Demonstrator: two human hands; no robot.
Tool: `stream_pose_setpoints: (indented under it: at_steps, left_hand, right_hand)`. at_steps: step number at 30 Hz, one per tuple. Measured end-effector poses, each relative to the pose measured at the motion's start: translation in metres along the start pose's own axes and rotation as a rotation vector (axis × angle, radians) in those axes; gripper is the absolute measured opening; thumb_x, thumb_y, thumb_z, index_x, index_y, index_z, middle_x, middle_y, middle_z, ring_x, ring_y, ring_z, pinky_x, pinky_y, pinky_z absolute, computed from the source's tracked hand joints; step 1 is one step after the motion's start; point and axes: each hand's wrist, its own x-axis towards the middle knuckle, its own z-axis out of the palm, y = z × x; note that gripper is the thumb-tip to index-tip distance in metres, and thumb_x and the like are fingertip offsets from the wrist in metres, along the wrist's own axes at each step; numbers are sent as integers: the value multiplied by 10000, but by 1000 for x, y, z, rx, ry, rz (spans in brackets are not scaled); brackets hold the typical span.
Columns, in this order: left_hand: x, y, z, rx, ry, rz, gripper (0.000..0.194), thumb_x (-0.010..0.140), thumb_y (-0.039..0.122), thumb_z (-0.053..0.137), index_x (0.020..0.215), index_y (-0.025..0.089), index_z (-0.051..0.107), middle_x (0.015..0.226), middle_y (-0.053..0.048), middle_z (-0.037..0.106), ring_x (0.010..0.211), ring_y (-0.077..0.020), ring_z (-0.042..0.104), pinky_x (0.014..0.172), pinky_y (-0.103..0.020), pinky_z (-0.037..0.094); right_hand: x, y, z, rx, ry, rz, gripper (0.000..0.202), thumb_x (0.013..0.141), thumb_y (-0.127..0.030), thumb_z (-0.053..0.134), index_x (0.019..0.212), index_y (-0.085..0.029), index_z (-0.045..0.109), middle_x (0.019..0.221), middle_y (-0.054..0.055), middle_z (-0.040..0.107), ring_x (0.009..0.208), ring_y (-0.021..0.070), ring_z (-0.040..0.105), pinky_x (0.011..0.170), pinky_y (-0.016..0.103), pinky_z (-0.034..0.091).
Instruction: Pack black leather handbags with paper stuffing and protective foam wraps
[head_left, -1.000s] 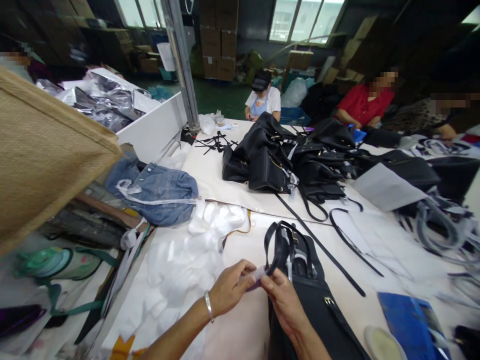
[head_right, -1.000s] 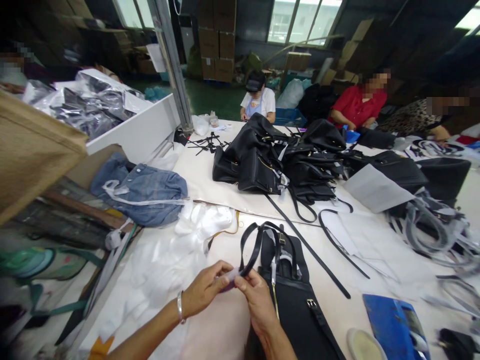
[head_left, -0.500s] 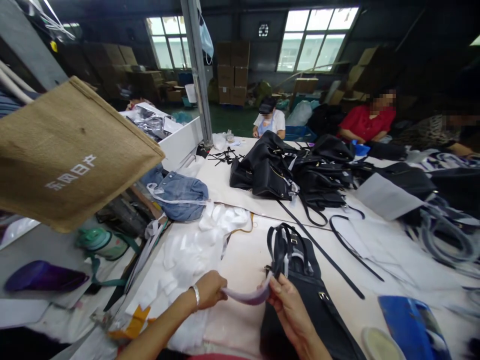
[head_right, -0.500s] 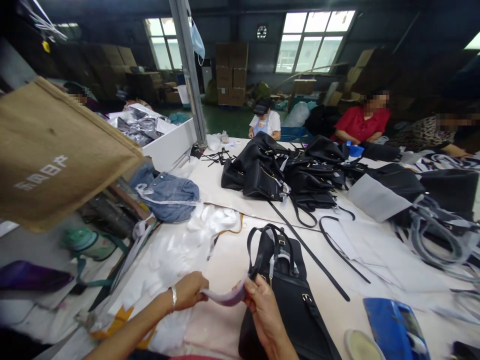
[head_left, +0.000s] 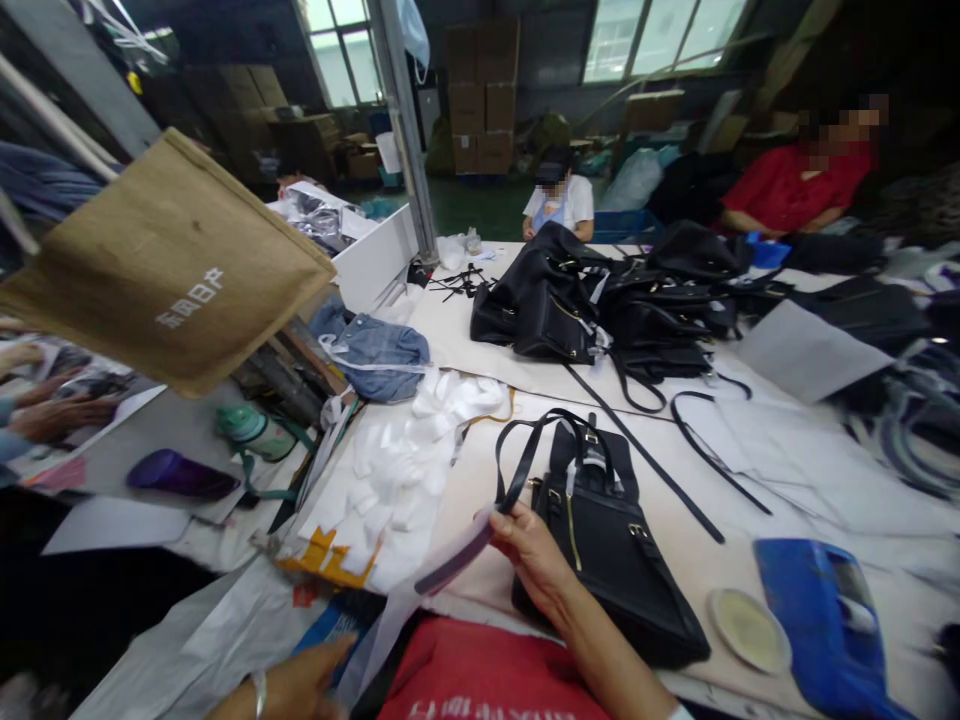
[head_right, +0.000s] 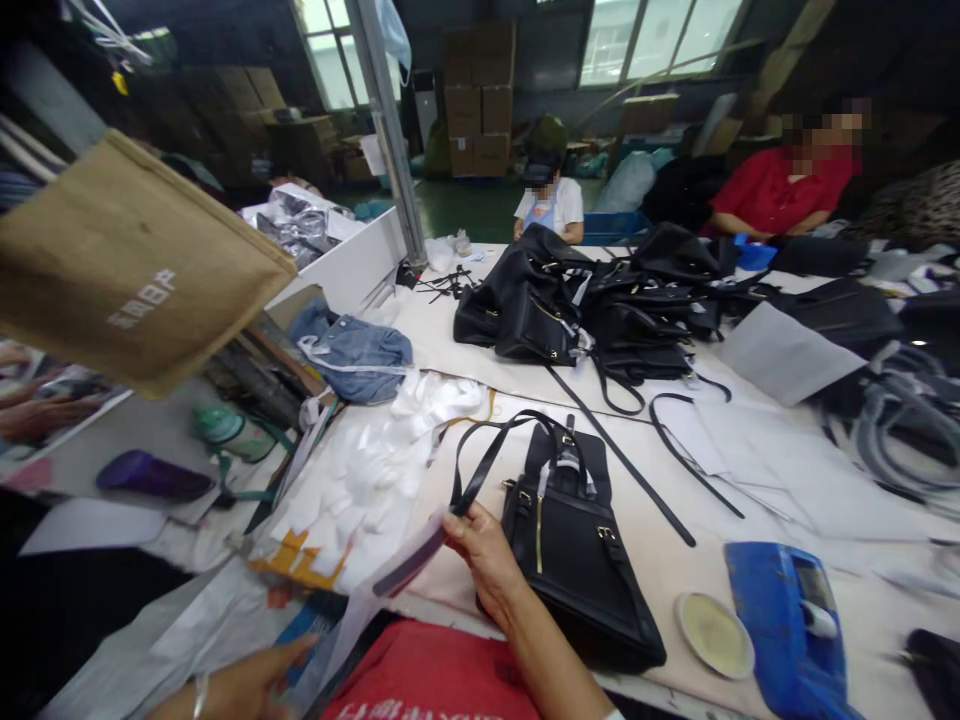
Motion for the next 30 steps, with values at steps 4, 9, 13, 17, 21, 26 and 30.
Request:
stream_pose_setpoints:
  at_steps: [4,9,13,17,21,26,30]
  left_hand:
    - [23,87,0,-277,285,272,653,767,460,580,1363,344,340,1412,-47,430,1255,-229,439,1042,-404,350]
    - [62,143,26,-417,368,321,423,786,462,566,1117,198,559,1003,-79,670,925,-219,629,849,-357,481]
    - [73,131,43,-691,173,203,303,780,457,574,884,181,504,667,6,641,550,-131,596,560,-259,470]
    - [69,121,39,-651,118,154,272,787,427,565,778,198,420,606,25,627,488,-113,563,500,-227,416]
    - [56,126,30,-536,81,165,233,811,395,538,780,197,417,649,15,639,556,-125,596,524,-226,411]
    - [43,134,27,-445,29,195,200,841,382,492,815,199,414,804,-26,680,763,-171,656,667,-267,459]
    - [35,118,24,-276,93,165,172,863,368,437,826,203,406,730,9,660,590,-129,614,578,-241,422]
  right_hand:
    - [-8,22,20,-46,-107,39,383,660,-375,754,981,-188,662,992,64,679,907,205,605,879,360,431]
    - [-10,39,19,-218,-65,-49,383,655,-407,746,956,-186,659,933,50,677,863,212,587,812,342,443]
    - [-14,34,-3,-459,-51,-70,334,681,-459,700,847,-172,657,773,25,653,698,172,561,642,282,439]
    - [-32,-9,-22,-908,-173,-106,286,794,-469,573,783,-192,645,685,28,623,613,172,548,599,299,418]
    - [-30,-55,-17,-1341,-267,-514,394,795,-434,591,1135,-236,586,1117,103,608,1054,271,519,915,407,347]
    - [15,-47,-4,-1578,-873,-598,499,687,-439,697,1116,-206,597,1068,113,640,1064,276,532,990,438,267]
    - [37,-36,-8,-1906,-962,-397,253,764,-397,633,903,-186,640,774,74,678,765,216,618,817,347,380]
